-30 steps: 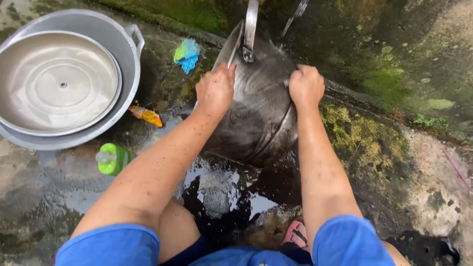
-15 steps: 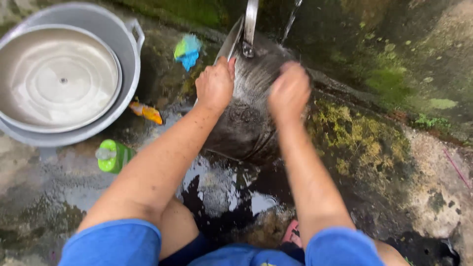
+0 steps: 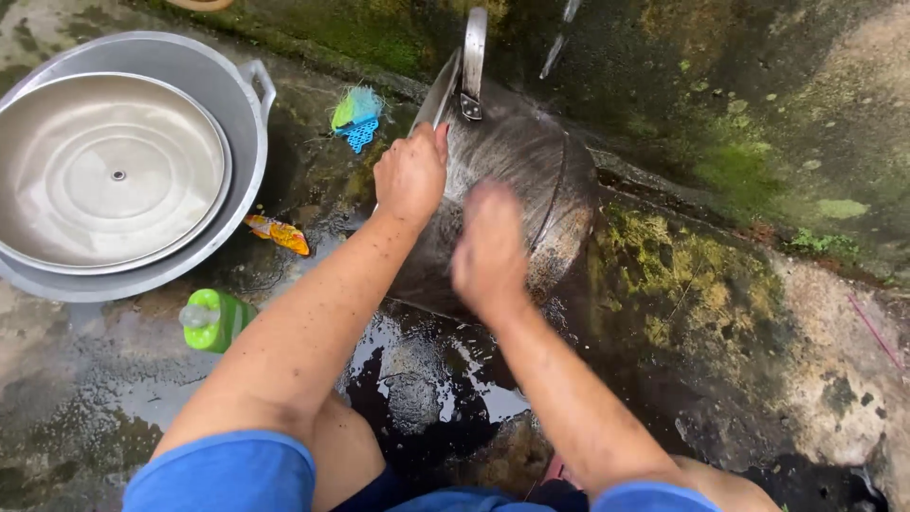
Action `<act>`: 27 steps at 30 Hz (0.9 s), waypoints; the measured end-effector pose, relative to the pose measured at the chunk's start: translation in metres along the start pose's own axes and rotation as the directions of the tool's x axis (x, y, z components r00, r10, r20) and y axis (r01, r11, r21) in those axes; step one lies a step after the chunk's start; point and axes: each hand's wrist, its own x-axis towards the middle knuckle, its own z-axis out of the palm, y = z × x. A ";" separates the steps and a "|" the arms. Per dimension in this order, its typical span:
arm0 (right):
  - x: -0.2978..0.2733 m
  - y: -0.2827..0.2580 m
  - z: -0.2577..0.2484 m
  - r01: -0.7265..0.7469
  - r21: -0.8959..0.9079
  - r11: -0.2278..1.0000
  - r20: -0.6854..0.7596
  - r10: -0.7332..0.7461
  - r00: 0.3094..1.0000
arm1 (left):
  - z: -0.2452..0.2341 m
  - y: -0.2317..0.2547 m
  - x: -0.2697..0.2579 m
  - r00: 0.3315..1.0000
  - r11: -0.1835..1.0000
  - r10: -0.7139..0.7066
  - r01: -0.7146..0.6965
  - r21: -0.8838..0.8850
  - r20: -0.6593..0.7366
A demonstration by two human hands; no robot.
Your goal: Washing a large metal pot with steel wool and dish soap in an outdoor area.
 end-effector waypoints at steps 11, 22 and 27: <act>0.072 0.051 0.028 -0.490 -0.104 0.865 0.125 0.500 0.857 | -0.007 -0.005 -0.020 0.999 0.997 0.029 -0.028 -0.078 0.020; 0.065 0.134 0.024 -0.746 -0.214 0.630 0.288 0.771 0.569 | -0.024 -0.010 -0.059 0.994 0.996 0.084 -0.083 -0.011 0.070; 0.036 0.070 0.013 0.004 -0.003 1.000 -0.004 -0.004 1.000 | -0.024 -0.018 -0.061 0.989 0.989 0.140 -0.141 0.032 0.051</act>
